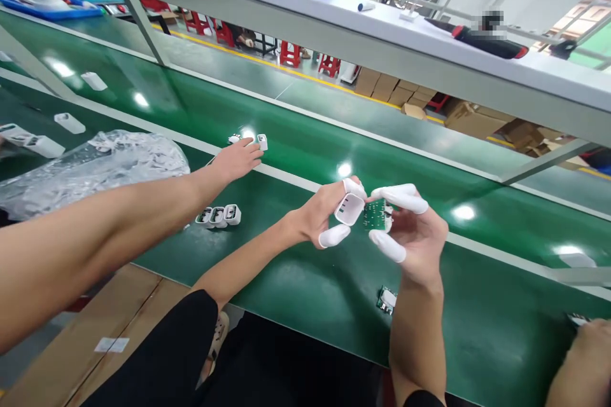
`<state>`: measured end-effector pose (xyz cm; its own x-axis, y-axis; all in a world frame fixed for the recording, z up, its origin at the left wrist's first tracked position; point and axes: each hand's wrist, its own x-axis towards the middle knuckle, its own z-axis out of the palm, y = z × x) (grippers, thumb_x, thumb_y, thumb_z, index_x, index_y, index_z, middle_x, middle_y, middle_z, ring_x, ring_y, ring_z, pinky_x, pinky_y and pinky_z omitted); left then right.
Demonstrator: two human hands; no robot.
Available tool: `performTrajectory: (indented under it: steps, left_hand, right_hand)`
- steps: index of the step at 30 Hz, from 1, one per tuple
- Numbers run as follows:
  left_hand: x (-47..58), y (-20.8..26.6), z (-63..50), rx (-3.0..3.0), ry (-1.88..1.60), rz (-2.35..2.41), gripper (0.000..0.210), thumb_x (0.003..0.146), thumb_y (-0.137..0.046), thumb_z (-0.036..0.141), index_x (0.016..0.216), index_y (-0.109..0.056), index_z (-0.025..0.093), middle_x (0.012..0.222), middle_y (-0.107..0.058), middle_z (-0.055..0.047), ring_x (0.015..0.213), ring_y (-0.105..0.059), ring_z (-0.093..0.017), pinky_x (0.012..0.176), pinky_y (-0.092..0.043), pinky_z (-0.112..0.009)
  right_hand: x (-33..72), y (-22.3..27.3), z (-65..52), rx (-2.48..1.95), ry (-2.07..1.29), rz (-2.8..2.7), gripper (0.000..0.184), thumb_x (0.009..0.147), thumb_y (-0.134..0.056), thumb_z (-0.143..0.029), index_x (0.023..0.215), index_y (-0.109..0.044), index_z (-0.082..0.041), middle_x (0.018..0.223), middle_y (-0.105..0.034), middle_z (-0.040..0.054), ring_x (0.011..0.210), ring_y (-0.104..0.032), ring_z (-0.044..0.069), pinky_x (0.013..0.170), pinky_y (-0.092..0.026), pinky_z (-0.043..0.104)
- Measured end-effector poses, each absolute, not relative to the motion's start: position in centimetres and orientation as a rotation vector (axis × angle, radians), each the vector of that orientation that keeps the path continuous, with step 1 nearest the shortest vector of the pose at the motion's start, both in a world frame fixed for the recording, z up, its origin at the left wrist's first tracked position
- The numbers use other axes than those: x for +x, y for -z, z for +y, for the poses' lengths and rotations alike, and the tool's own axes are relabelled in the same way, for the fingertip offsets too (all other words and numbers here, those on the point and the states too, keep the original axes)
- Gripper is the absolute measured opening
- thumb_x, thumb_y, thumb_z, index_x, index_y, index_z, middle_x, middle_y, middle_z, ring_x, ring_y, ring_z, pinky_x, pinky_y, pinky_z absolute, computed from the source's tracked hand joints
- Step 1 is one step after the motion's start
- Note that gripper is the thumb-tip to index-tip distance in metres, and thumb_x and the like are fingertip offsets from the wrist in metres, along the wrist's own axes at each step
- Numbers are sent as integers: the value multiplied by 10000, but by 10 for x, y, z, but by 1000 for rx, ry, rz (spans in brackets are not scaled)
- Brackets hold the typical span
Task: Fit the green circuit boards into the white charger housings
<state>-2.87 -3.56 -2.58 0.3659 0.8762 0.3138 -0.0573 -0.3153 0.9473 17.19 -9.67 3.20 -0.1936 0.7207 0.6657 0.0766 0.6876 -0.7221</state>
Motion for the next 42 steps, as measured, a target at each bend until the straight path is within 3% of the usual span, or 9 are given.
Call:
performTrajectory:
  steps: [2,4,6,10,16,25,32,42]
  left_hand:
    - [-28,27,-27,1870,-1343,386,644,813,-766,820,1072,-642,243,954,-634,-91,891,-626,-281,774,-549,-448]
    - [-25,27,-19,2074,-1550,100,509,956,-632,713,1142,-589,241,923,-596,-49,809,-572,-227,701,-495,-387]
    - [-22,27,-13,2182,-1630,52,386,997,-590,563,1205,-566,238,915,-586,-35,796,-565,-217,671,-476,-360]
    - [-19,25,-13,2289,-1627,81,399,942,-589,421,1289,-552,228,877,-570,-22,771,-566,-219,633,-470,-343]
    - [-17,26,-19,2266,-1639,43,476,901,-591,371,1352,-558,225,841,-561,-1,710,-567,-192,592,-470,-317]
    - [-19,22,-21,2294,-1637,75,481,914,-621,397,1361,-559,229,809,-549,11,692,-556,-194,590,-476,-325]
    - [-19,18,-20,2317,-1666,73,463,926,-569,431,1332,-591,210,848,-533,-8,673,-514,-185,566,-440,-326]
    - [-20,18,-19,2352,-1694,80,489,965,-569,487,1364,-580,206,837,-537,-5,689,-538,-191,569,-455,-320]
  right_hand:
    - [171,-29,-91,-613,-669,-1696,495,902,-919,-275,1368,-776,-364,1192,-760,83,1043,-762,281,740,-702,447]
    - [172,-26,-87,-576,-660,-1681,566,853,-932,-196,1375,-784,-360,1190,-774,71,1032,-758,267,739,-689,426]
    - [175,-24,-86,-560,-649,-1654,601,824,-942,-157,1372,-793,-355,1186,-781,64,1036,-763,263,781,-690,434]
    - [179,-24,-89,-549,-606,-1593,581,822,-950,-173,1359,-803,-343,1162,-789,67,1037,-785,276,860,-707,482]
    - [174,-20,-96,-525,-582,-1589,587,832,-954,-168,1370,-792,-340,1187,-815,74,1051,-793,276,834,-729,480]
    - [165,-14,-95,-505,-567,-1658,671,825,-951,-95,1419,-765,-346,1300,-832,64,1170,-811,305,955,-736,544]
    - [167,-10,-95,-546,-529,-1648,655,831,-960,-134,1419,-769,-347,1225,-840,61,1077,-814,296,877,-736,528]
    - [166,-9,-93,-519,-498,-1666,693,799,-967,-93,1412,-772,-350,1279,-832,55,1157,-796,306,927,-721,539]
